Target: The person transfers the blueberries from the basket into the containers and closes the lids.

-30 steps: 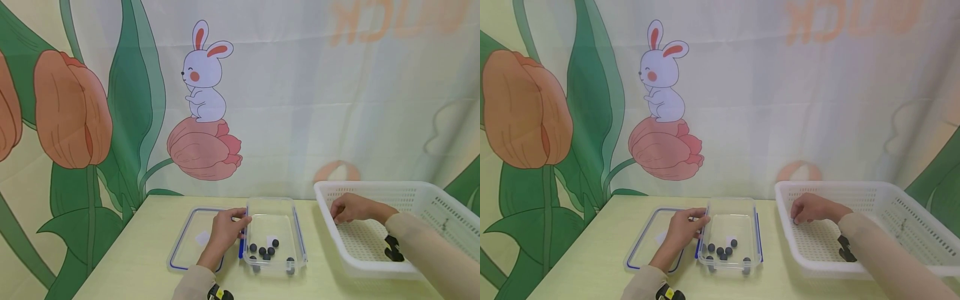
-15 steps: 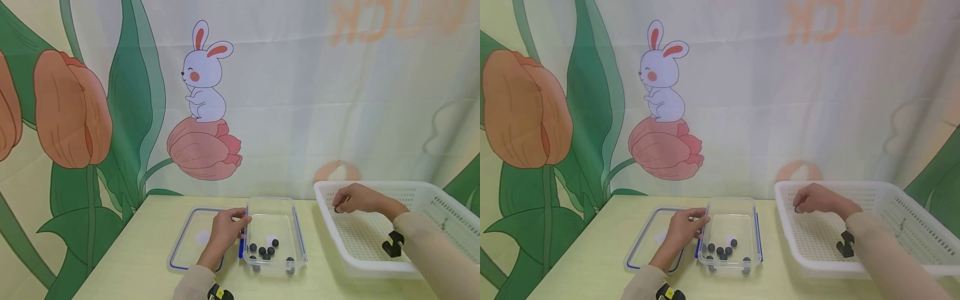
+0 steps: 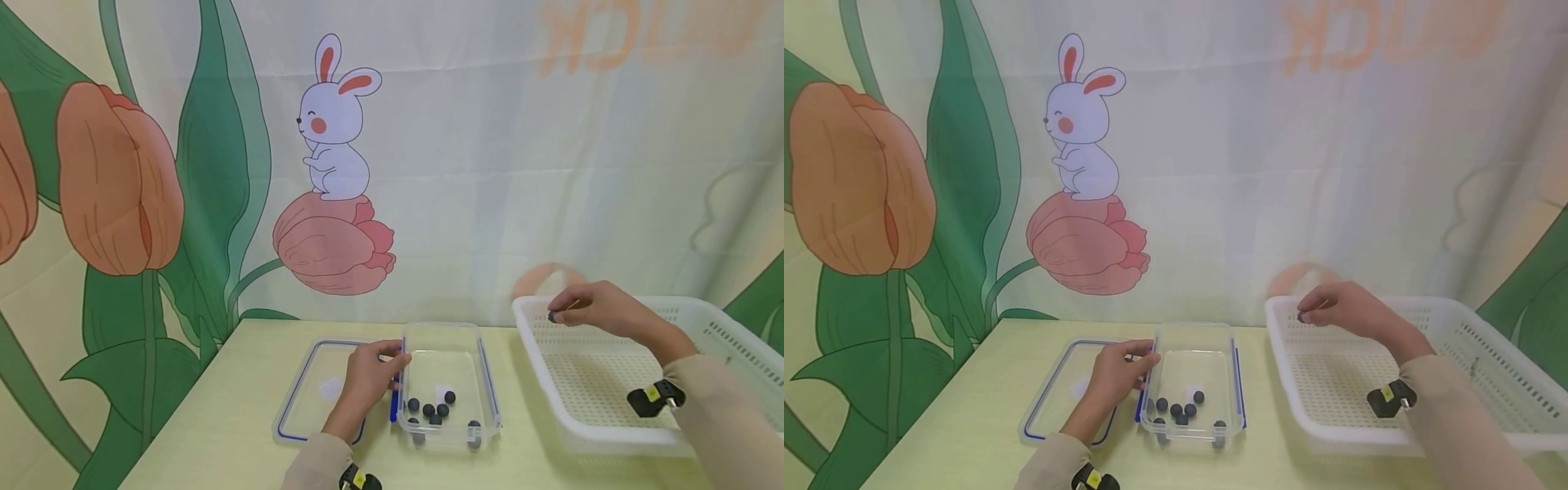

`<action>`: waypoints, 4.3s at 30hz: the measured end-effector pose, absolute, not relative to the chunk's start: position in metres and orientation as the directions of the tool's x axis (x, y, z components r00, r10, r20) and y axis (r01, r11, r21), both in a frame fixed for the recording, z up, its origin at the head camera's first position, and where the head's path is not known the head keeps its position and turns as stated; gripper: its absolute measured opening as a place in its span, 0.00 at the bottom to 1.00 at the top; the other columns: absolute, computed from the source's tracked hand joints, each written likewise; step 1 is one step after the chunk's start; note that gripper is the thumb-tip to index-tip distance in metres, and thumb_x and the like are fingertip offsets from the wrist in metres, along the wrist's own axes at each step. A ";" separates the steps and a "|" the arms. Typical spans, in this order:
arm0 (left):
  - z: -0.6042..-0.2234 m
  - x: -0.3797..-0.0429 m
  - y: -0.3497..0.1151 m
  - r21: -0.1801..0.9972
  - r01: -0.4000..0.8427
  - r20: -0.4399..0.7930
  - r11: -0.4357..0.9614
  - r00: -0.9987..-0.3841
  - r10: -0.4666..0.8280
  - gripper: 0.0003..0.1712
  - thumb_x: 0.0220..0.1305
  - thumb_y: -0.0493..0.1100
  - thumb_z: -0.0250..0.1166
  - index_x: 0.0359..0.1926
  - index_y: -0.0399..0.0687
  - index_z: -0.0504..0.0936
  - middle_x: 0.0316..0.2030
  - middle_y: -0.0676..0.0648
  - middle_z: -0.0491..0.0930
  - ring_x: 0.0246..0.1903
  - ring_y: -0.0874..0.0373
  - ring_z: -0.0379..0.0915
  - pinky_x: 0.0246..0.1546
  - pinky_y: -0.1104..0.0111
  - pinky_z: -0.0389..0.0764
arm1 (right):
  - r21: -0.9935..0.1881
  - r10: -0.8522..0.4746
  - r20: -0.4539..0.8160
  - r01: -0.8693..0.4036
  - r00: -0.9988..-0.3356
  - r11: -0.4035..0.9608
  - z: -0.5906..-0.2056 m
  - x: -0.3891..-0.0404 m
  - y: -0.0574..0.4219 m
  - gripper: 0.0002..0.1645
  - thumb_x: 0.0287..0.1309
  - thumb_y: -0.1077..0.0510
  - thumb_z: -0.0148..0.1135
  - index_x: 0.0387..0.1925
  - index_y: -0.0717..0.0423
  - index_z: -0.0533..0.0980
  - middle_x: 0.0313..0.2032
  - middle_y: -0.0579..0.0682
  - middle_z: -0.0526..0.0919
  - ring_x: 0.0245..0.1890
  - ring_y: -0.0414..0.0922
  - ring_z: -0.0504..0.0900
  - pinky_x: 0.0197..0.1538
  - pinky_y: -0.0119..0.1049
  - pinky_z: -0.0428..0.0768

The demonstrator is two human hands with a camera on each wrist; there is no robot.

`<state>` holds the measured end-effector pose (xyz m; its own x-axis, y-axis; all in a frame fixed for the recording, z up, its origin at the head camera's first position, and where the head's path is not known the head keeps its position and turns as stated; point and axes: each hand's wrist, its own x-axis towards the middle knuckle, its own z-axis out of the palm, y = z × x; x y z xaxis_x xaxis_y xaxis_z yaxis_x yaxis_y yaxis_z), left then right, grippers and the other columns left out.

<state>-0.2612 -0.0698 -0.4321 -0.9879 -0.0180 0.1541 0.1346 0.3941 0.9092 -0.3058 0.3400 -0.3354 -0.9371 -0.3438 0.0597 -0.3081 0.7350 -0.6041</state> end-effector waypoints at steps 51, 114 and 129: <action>-0.433 -0.262 -0.070 0.911 0.146 0.160 0.386 -0.987 -0.004 0.22 0.70 0.39 0.73 0.62 0.37 0.85 0.44 0.43 0.85 0.26 0.57 0.82 0.27 0.67 0.88 | -0.790 -0.488 0.268 -0.480 -0.831 0.383 -0.329 -0.220 0.235 0.11 0.71 0.58 0.69 0.52 0.56 0.85 0.47 0.50 0.90 0.47 0.45 0.90 0.52 0.36 0.87; -0.400 -0.256 -0.113 0.914 0.208 0.224 0.349 -0.975 -0.007 0.28 0.72 0.53 0.71 0.67 0.44 0.83 0.53 0.42 0.85 0.44 0.48 0.87 0.38 0.62 0.91 | -0.780 -0.544 0.242 -0.495 -0.803 0.383 -0.378 -0.213 0.139 0.12 0.70 0.55 0.71 0.51 0.53 0.83 0.48 0.47 0.86 0.45 0.44 0.89 0.48 0.37 0.88; -0.399 -0.245 -0.180 0.814 0.324 0.276 0.481 -0.946 0.170 0.31 0.75 0.56 0.67 0.72 0.51 0.77 0.70 0.46 0.75 0.66 0.45 0.75 0.63 0.43 0.80 | -0.918 -0.475 0.153 -0.302 -0.867 0.257 -0.380 -0.199 0.067 0.44 0.67 0.54 0.74 0.77 0.58 0.63 0.67 0.59 0.74 0.61 0.56 0.83 0.57 0.45 0.86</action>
